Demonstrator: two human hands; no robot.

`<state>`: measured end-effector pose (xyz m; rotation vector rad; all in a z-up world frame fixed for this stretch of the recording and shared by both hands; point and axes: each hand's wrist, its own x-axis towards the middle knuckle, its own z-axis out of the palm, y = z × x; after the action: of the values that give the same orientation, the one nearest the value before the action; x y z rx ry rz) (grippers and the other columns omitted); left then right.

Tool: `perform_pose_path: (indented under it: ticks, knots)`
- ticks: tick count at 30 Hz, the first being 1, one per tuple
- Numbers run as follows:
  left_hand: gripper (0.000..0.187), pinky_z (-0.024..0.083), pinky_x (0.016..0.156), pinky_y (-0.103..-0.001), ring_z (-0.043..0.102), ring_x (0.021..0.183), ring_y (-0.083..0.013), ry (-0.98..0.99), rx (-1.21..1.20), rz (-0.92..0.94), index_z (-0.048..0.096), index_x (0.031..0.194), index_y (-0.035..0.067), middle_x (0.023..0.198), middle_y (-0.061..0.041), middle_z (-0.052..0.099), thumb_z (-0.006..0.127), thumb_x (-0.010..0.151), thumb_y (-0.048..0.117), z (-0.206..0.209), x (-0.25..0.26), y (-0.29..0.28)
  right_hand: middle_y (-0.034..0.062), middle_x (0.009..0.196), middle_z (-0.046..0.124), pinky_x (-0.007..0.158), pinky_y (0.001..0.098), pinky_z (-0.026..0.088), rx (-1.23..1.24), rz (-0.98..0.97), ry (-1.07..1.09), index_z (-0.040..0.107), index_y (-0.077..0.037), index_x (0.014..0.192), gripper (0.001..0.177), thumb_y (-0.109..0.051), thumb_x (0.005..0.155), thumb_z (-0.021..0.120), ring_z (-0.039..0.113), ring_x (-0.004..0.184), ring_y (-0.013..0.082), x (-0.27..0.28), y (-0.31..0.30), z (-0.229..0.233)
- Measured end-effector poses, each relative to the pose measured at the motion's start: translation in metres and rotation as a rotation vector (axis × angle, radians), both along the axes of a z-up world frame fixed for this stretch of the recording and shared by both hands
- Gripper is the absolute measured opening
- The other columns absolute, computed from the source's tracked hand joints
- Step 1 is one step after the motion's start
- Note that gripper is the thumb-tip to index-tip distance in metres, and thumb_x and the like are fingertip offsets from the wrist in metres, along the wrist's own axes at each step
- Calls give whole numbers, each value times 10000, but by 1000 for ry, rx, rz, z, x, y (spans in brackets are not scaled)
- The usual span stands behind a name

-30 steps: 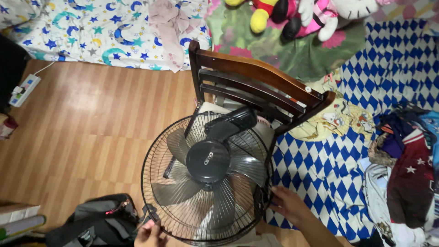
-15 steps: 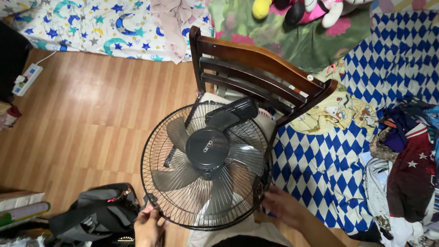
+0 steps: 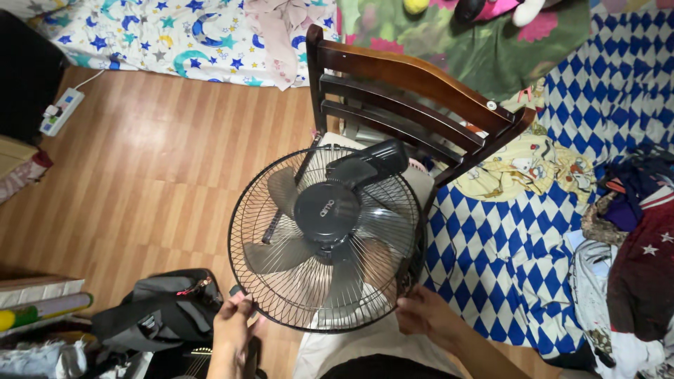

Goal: The person assembles a black table fan by attaching the front grille to the fan head. They repeatedly align and press the grille onto the fan, checking the fit and adjusting the position throughout the process.

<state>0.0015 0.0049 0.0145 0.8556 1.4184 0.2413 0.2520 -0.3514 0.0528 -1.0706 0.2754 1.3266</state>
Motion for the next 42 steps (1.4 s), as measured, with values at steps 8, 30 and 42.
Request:
perform_pose_path:
  ticks: [8,30,42]
  knots:
    - [177,557,814,-371,646,1001,-139,-68,25,23,624,1149,34,1077,-25,666,617,992,114,12,-1,-13,70,752,581,552,337,412,-233,-62,-11,539,-53,1039,290,-163,871,748,526,603,183,-14,9,-8]
    - [1265,496,1060,-423,477,1345,-379,235,625,-786,253,1593,283,1540,-195,250,969,559,147,52,79,48,118,1247,554,991,486,447,-225,869,-1958,433,-207,1459,923,-464,682,860,532,1139,356,92,208,82]
    - [1042,552,703,-416,671,829,-259,-188,-468,16,465,1465,49,1160,-186,697,468,773,828,1,49,20,29,871,683,740,370,557,-163,546,-1978,566,-221,1429,722,-75,741,731,642,877,232,122,188,87]
